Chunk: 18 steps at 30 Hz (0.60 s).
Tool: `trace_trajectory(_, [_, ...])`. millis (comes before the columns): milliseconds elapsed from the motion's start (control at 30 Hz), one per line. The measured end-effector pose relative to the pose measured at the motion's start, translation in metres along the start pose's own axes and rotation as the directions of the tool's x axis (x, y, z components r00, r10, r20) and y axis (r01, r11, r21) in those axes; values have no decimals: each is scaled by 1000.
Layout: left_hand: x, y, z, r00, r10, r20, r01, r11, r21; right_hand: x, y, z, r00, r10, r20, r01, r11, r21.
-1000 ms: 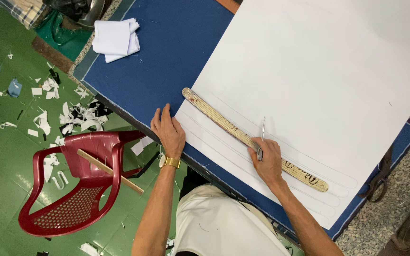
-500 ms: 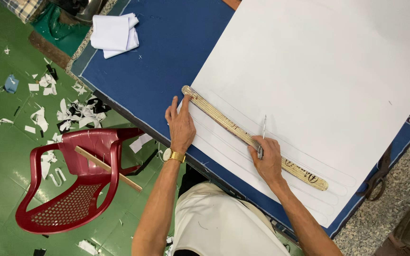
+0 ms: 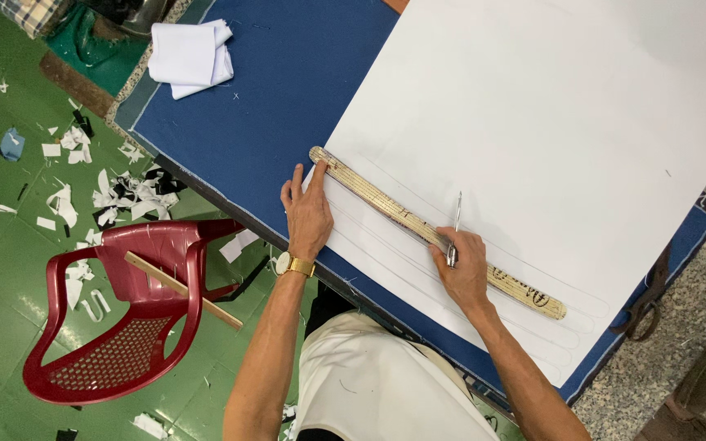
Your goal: The person uses a ruler and pen to draw parallel lines on a large white sheet of fabric laid on a blue table. They then use large shears to cut along the drawn lines, separating a strip of fabric. The person briefly picks up a folded white cloth and walks around the room before returning to the table.
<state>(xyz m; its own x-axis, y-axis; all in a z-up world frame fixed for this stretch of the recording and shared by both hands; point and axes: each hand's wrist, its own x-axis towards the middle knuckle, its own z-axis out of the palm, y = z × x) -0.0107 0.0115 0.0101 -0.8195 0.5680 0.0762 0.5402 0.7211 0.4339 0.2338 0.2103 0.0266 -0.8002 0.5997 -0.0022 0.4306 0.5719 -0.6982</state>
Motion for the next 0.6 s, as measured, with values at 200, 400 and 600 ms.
trace_trajectory(200, [-4,6,-3,1000,-13,-27,13,1000,-18,-4,4,3,1000,-7,0,7,1000,-12])
trace_trajectory(400, [-4,9,-3,999,-31,-11,30,998,-47,-2,0,0,1000,3,26,-3,1000,-23])
trace_trajectory(600, [-3,7,1,999,-39,-3,38,998,-56,-5,6,5,999,-10,36,12,998,-63])
